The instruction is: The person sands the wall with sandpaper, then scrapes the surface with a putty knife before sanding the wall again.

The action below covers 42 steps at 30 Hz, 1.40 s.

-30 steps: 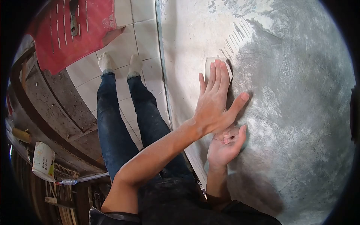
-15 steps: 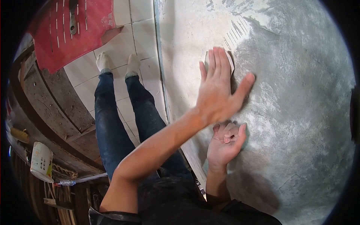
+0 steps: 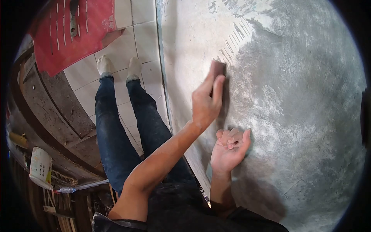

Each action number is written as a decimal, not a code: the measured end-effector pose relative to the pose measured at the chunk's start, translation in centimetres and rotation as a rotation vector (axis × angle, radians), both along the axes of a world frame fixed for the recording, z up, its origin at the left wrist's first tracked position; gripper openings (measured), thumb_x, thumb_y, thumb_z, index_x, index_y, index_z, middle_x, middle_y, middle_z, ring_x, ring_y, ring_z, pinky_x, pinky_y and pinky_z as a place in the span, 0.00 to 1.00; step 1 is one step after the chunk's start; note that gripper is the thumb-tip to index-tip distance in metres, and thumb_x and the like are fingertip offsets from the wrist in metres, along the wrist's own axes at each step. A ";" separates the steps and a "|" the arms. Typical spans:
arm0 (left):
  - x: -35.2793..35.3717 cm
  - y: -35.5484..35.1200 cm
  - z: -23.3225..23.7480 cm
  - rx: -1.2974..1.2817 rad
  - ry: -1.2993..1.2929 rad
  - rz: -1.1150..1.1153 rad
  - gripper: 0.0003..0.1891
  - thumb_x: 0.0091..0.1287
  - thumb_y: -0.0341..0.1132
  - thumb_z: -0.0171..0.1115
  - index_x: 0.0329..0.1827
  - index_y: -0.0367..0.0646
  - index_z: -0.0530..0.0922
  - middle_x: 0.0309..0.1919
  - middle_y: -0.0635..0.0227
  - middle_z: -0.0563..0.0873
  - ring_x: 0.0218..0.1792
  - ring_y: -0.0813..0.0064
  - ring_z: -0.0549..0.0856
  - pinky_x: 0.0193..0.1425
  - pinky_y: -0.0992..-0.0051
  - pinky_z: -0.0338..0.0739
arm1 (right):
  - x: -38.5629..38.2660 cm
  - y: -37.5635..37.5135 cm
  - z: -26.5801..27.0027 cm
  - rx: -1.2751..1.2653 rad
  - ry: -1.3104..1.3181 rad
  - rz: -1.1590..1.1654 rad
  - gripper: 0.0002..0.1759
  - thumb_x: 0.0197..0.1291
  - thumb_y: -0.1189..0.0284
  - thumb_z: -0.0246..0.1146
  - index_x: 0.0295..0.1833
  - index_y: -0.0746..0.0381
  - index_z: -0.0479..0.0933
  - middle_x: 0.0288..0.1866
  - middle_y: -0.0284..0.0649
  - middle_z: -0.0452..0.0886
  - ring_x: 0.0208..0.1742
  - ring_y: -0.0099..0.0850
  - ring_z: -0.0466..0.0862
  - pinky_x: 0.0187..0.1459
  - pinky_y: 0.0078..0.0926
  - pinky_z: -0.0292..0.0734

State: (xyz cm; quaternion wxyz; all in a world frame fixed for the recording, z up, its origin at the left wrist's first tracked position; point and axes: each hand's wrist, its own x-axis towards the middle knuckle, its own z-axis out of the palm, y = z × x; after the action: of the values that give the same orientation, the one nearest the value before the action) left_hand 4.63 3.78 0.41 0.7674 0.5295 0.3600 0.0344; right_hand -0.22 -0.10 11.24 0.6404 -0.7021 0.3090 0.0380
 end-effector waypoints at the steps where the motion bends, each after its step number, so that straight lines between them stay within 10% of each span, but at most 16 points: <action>1: 0.8 0.6 0.0 -0.065 0.087 0.046 0.20 0.79 0.43 0.54 0.58 0.33 0.80 0.34 0.64 0.82 0.37 0.79 0.79 0.41 0.77 0.75 | 0.0 0.1 0.0 -0.005 -0.001 0.005 0.26 0.78 0.58 0.44 0.22 0.53 0.61 0.17 0.26 0.57 0.20 0.20 0.54 0.34 0.26 0.57; 2: 1.6 1.2 0.0 -0.131 0.172 0.098 0.21 0.78 0.46 0.55 0.52 0.33 0.84 0.21 0.76 0.77 0.26 0.86 0.72 0.30 0.79 0.70 | 0.0 0.1 0.1 -0.012 -0.002 0.007 0.26 0.78 0.57 0.44 0.22 0.53 0.61 0.17 0.26 0.57 0.20 0.20 0.54 0.34 0.26 0.57; 5: 2.6 0.8 -1.0 -0.027 0.062 -0.002 0.26 0.77 0.49 0.55 0.66 0.36 0.75 0.47 0.58 0.82 0.44 0.72 0.79 0.50 0.72 0.75 | -0.3 -0.4 0.0 -0.012 -0.008 0.035 0.27 0.78 0.57 0.43 0.22 0.53 0.61 0.17 0.26 0.58 0.20 0.20 0.54 0.34 0.26 0.57; 7: 2.0 -0.2 -0.8 0.443 -0.089 -0.099 0.32 0.76 0.51 0.54 0.75 0.37 0.66 0.66 0.48 0.76 0.58 0.61 0.77 0.64 0.66 0.72 | -0.3 -0.3 -0.1 -0.013 -0.029 0.006 0.27 0.78 0.59 0.42 0.21 0.56 0.62 0.17 0.28 0.58 0.20 0.21 0.55 0.33 0.27 0.57; 10: 0.4 1.3 -2.1 0.293 -0.197 -0.351 0.40 0.72 0.50 0.57 0.79 0.35 0.56 0.77 0.39 0.57 0.67 0.41 0.68 0.74 0.52 0.59 | -0.4 -0.6 -0.2 -0.038 -0.032 0.047 0.27 0.79 0.58 0.42 0.22 0.54 0.61 0.18 0.28 0.58 0.21 0.21 0.55 0.33 0.27 0.57; 20: 4.4 2.4 -1.1 0.541 -0.104 -0.267 0.31 0.74 0.40 0.52 0.71 0.22 0.62 0.54 0.41 0.73 0.57 0.43 0.74 0.64 0.53 0.68 | -0.2 -0.7 -0.2 -0.046 -0.008 0.116 0.26 0.79 0.57 0.42 0.23 0.53 0.60 0.19 0.27 0.58 0.21 0.21 0.54 0.33 0.26 0.56; 28: 0.7 0.3 1.3 0.333 -0.165 -0.268 0.26 0.75 0.29 0.51 0.73 0.26 0.61 0.71 0.31 0.63 0.70 0.37 0.69 0.71 0.60 0.69 | -0.2 -0.6 -0.4 -0.047 0.004 0.067 0.26 0.79 0.57 0.41 0.24 0.55 0.63 0.19 0.28 0.58 0.21 0.21 0.56 0.34 0.27 0.59; 42: 1.3 0.1 2.1 0.337 -0.129 -0.250 0.25 0.77 0.34 0.51 0.68 0.20 0.65 0.67 0.29 0.70 0.70 0.38 0.70 0.72 0.51 0.67 | 0.2 -0.2 0.0 -0.040 0.067 0.006 0.25 0.78 0.56 0.44 0.26 0.54 0.65 0.19 0.26 0.59 0.20 0.20 0.56 0.35 0.25 0.60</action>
State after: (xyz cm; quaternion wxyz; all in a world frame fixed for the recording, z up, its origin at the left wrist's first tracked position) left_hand 5.93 3.88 2.49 0.6879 0.6874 0.2307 0.0324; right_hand -0.04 -0.27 11.23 0.6156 -0.7139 0.3286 0.0573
